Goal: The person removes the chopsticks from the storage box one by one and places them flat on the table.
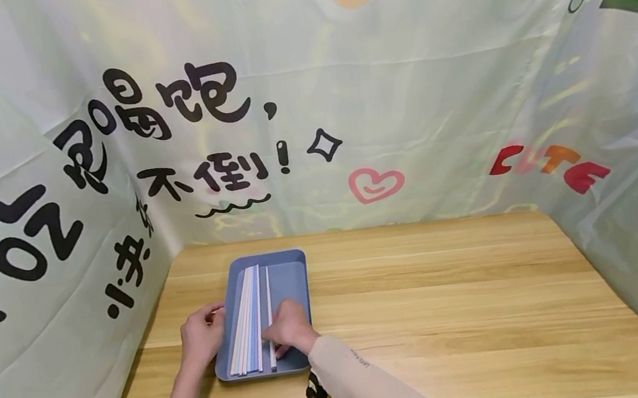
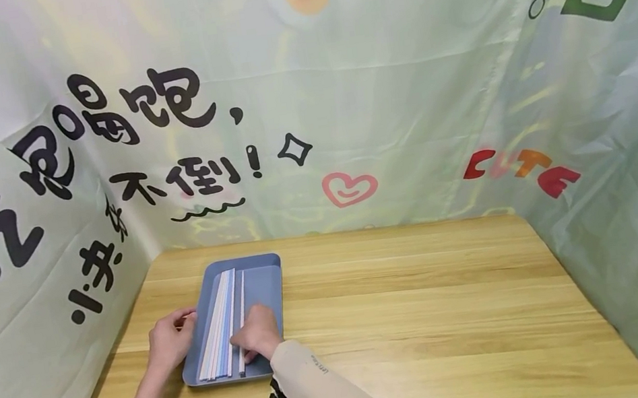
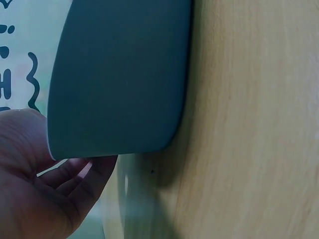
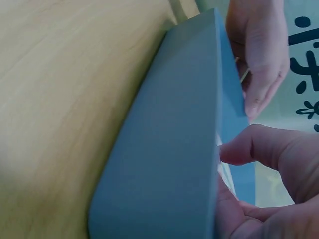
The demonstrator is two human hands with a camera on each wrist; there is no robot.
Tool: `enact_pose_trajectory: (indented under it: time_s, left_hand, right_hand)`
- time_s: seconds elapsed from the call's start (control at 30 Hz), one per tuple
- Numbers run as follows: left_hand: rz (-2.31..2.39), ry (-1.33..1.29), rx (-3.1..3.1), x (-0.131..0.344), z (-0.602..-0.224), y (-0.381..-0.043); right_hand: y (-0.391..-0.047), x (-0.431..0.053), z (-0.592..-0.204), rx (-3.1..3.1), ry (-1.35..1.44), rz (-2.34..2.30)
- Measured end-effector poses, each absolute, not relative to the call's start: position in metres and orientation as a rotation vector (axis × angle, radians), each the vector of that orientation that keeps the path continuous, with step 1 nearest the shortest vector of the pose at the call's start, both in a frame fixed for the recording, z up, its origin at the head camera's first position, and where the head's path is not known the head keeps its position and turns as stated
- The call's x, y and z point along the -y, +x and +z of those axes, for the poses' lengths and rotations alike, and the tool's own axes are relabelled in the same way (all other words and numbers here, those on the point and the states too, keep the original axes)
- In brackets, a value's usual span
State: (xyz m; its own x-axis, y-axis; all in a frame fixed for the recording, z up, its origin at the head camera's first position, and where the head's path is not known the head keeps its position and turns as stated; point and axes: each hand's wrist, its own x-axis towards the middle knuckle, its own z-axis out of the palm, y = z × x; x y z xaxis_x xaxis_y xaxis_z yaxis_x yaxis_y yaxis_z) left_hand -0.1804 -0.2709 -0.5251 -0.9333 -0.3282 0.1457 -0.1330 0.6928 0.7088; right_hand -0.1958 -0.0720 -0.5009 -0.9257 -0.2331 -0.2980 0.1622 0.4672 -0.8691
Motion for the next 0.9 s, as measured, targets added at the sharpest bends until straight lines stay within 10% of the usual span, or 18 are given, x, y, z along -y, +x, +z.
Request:
enact_pose_trajectory:
  time_s: [0.9]
  left_hand:
    - [-1.079, 0.359, 2.662, 0.272, -0.526, -0.180]
  right_hand:
    - [-0.221, 0.003, -0.453, -2.202, 0.031, -1.704]
